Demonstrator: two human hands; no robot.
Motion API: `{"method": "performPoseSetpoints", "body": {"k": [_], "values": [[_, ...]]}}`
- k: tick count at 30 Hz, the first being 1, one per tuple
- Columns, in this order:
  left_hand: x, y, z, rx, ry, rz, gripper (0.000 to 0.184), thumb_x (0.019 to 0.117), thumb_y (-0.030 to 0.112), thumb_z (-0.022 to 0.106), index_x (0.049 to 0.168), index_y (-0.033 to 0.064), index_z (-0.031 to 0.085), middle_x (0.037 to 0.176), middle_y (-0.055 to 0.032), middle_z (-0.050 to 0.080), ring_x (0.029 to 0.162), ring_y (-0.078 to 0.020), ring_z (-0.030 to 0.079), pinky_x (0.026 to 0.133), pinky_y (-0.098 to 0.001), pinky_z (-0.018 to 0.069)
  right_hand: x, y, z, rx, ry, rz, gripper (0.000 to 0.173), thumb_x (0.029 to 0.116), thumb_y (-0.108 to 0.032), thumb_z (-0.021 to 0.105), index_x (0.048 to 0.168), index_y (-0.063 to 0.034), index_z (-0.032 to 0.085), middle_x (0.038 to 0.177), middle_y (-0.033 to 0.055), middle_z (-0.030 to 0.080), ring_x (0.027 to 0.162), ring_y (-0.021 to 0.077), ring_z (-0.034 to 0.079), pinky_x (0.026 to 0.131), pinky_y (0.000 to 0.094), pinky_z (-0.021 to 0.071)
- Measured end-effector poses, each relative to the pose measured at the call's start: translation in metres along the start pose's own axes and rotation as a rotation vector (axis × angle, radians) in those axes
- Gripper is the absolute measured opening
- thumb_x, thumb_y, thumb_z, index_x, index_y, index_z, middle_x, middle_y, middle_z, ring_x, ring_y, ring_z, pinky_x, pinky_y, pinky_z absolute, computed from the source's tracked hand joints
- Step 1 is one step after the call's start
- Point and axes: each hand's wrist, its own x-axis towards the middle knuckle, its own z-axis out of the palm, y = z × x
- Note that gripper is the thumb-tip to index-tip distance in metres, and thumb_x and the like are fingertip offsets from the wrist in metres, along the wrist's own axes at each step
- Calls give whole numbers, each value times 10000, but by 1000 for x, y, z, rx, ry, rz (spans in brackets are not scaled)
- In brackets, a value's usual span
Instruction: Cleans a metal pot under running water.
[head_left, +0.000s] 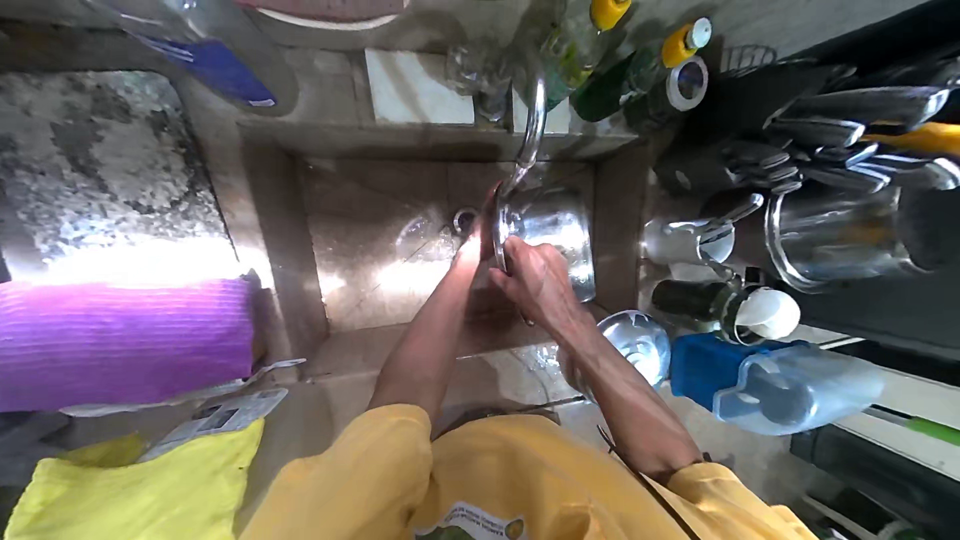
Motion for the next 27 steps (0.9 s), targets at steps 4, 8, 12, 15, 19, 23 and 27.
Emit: {"method": "performPoseSetpoints", "body": {"k": [4, 8, 12, 15, 19, 23, 27], "values": [[66, -44, -53, 422, -69, 380, 451, 1053, 91, 518, 1492, 8, 464, 1454, -177, 562, 1330, -198, 557, 1138, -360, 445, -4, 50, -24, 219, -7, 94, 244, 934, -335, 724, 931, -123, 602, 654, 69, 567, 515, 243, 553, 456, 451, 458], [48, 3, -66, 763, -130, 574, 343, 1005, 137, 605, 1330, 36, 649, 1337, -159, 647, 1284, -220, 592, 1136, -387, 440, 32, 85, -16, 259, 68, 182, 343, 898, -408, 713, 965, -75, 659, 745, 102, 639, 672, 277, 636, 619, 538, 514], [35, 37, -52, 1201, -323, 737, 282, 962, 259, 666, 1215, 159, 744, 1212, -133, 698, 1178, -309, 643, 1049, -506, 489, 80, 88, 13, 286, 132, 124, 292, 863, -308, 741, 951, -36, 680, 803, 130, 660, 749, 290, 648, 693, 549, 519], [38, 43, -73, 1170, -304, 707, 284, 963, 219, 652, 1213, 113, 737, 1234, -132, 697, 1209, -285, 630, 1078, -483, 477, 78, 85, 24, 553, 76, 104, 182, 827, -169, 739, 948, -50, 674, 784, 80, 633, 701, 196, 604, 659, 451, 519], [50, 14, -121, 873, -39, 515, 366, 1009, 187, 621, 1331, 15, 650, 1283, -170, 685, 1205, -222, 656, 1096, -396, 483, 39, 84, 23, 616, 12, 97, 151, 869, -185, 744, 943, -73, 674, 721, 62, 646, 592, 170, 611, 547, 381, 526], [31, 22, -72, 1025, -192, 613, 292, 930, 165, 679, 1206, 89, 739, 1245, -125, 696, 1201, -249, 641, 1079, -460, 488, 70, 84, 26, 386, 95, 141, 248, 857, -275, 734, 945, -51, 672, 778, 107, 640, 728, 261, 631, 677, 526, 514], [47, 25, -88, 1000, -188, 624, 317, 957, 178, 665, 1248, 62, 713, 1258, -146, 697, 1217, -242, 644, 1099, -429, 481, 66, 82, 18, 488, 31, 103, 212, 825, -171, 719, 1002, -63, 673, 842, 99, 666, 777, 236, 651, 699, 508, 536]]}}
